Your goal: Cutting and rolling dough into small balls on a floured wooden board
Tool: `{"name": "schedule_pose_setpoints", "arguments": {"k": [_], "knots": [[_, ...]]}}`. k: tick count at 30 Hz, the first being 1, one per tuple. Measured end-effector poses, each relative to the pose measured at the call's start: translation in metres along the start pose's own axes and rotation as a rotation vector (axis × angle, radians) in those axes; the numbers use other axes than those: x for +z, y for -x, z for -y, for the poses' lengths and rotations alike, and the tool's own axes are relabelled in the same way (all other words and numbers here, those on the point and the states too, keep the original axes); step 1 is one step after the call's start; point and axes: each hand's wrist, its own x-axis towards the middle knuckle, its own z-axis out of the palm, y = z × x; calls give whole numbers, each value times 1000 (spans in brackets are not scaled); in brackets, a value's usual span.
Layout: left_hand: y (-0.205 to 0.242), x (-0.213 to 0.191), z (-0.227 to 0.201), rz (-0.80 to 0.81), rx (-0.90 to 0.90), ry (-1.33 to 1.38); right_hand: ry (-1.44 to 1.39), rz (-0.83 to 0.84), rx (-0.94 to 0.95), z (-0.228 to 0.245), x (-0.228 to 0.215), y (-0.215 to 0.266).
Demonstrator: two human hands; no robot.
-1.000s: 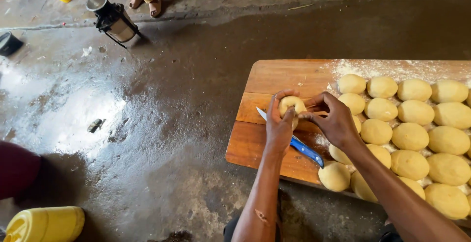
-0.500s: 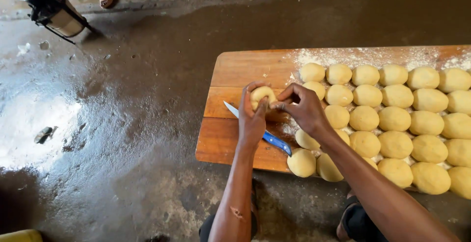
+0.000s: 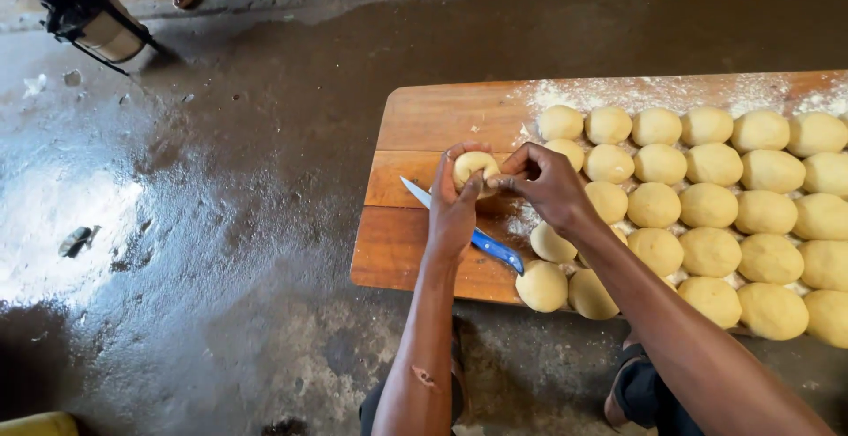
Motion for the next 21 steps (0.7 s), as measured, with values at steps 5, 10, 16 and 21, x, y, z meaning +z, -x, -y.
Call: {"name": "schedule_pose_setpoints", "arguments": {"k": [5, 10, 16, 21], "knots": [[0, -4, 16, 101, 43, -53, -2, 8, 7, -11, 6, -14], [-2, -23, 25, -24, 90, -458, -31, 53, -28, 32, 3, 13], [2, 6, 12, 25, 0, 94, -50, 41, 70, 16, 1, 3], [-4, -9, 20, -2, 58, -432, 84, 21, 44, 0, 3, -11]]}}
